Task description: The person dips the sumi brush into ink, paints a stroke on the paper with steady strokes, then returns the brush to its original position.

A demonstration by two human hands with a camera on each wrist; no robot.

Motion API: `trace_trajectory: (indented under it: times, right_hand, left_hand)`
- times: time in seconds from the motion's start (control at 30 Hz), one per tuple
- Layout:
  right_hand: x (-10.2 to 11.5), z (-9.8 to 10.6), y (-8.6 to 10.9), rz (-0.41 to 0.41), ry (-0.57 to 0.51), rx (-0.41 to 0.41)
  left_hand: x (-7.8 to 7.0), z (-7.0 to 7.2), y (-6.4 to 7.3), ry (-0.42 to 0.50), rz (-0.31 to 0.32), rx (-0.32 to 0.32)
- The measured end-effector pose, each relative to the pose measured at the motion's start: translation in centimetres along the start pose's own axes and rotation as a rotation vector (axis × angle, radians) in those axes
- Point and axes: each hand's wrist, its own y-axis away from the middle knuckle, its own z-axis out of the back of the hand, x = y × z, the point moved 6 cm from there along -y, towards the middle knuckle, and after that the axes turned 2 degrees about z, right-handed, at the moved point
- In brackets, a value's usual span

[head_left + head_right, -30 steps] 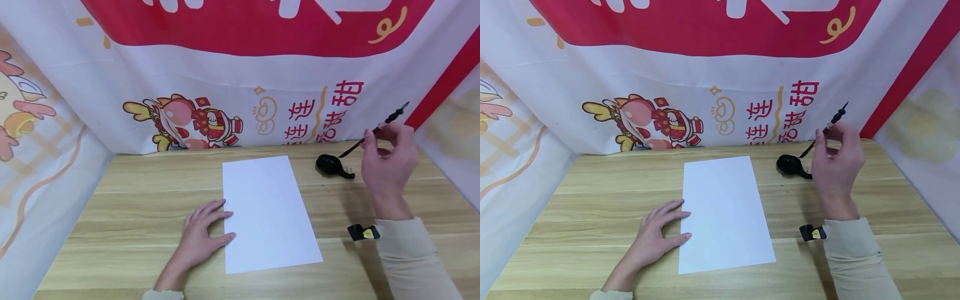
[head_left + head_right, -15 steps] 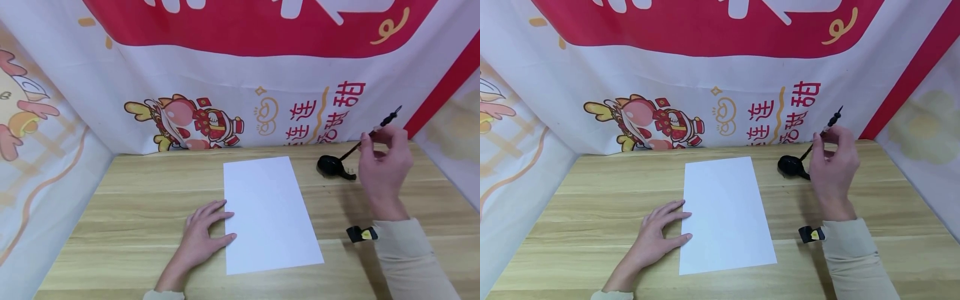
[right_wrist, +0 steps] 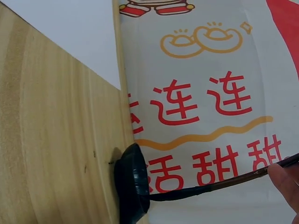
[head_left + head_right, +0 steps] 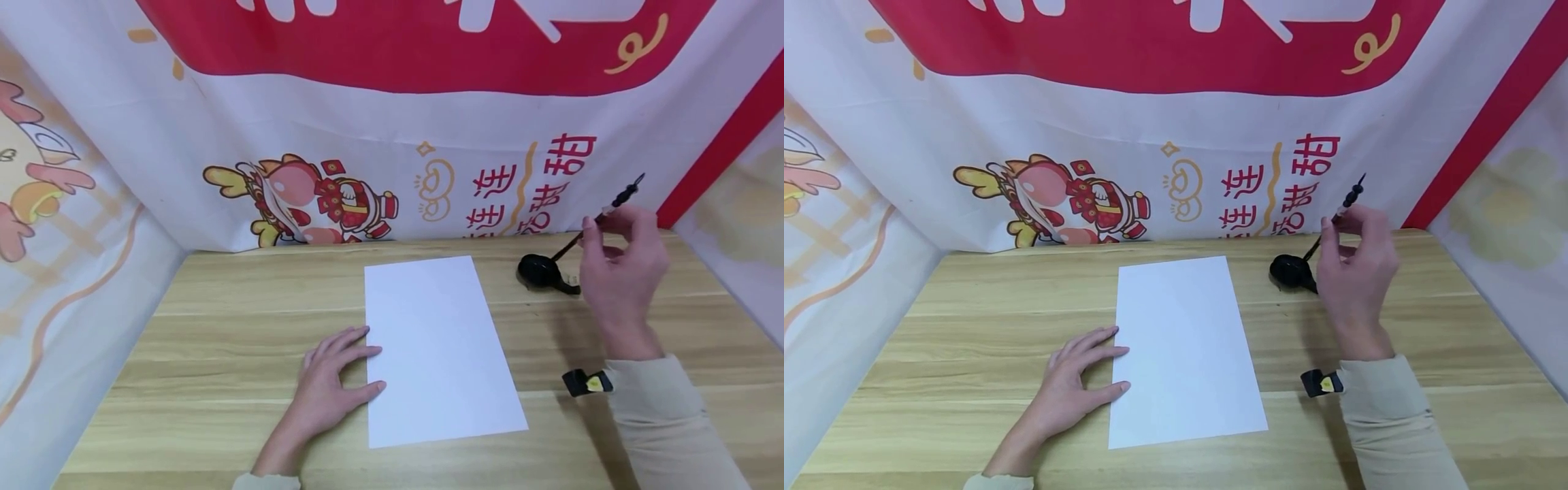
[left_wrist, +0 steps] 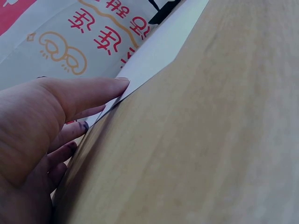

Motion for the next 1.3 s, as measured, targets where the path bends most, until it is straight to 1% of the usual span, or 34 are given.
trace_trajectory:
  times: [0.13, 0.23, 0.37, 0.5, 0.6, 0.7, 0.83, 0.97, 1.1, 1.23, 1.3]
  right_hand:
    - [-0.5, 0.0, 0.2, -0.003, 0.011, 0.000]
    - [-0.6, 0.3, 0.0, -0.006, 0.022, -0.016]
    - [-0.4, 0.9, -0.5, -0.001, 0.029, -0.039]
    - [0.1, 1.2, -0.8, 0.024, 0.026, -0.051]
    - [0.4, 1.0, -0.7, 0.024, 0.016, -0.043]
    - [0.4, 0.7, -0.5, 0.006, 0.007, -0.027]
    - [0.2, 0.4, -0.3, -0.008, 0.003, -0.013]
    - [0.1, 0.5, -0.3, -0.004, 0.008, -0.009]
    - [0.1, 0.6, -0.3, 0.000, 0.021, -0.015]
    - [0.6, 0.9, -0.4, 0.003, 0.044, -0.035]
    - [1.3, 0.9, -0.6, 0.007, 0.028, -0.048]
  left_hand:
    - [0.0, -0.1, 0.0, 0.002, 0.000, 0.004]
    - [0.0, -0.1, 0.0, 0.000, 0.003, 0.005]
    - [-0.1, 0.0, -0.1, -0.008, -0.010, -0.009]
    - [-0.1, 0.1, -0.1, -0.018, -0.019, -0.018]
    - [-0.1, 0.1, 0.0, -0.017, -0.012, -0.014]
    - [0.0, 0.0, 0.0, -0.013, -0.004, -0.007]
    - [-0.1, -0.1, 0.0, -0.010, -0.014, -0.012]
    - [-0.3, -0.1, -0.1, -0.011, -0.027, -0.024]
    - [-0.4, 0.0, -0.1, -0.010, -0.025, -0.019]
    - [-0.4, 0.0, -0.1, -0.004, -0.021, -0.014]
    - [-0.3, 0.1, -0.1, -0.005, -0.019, -0.015]
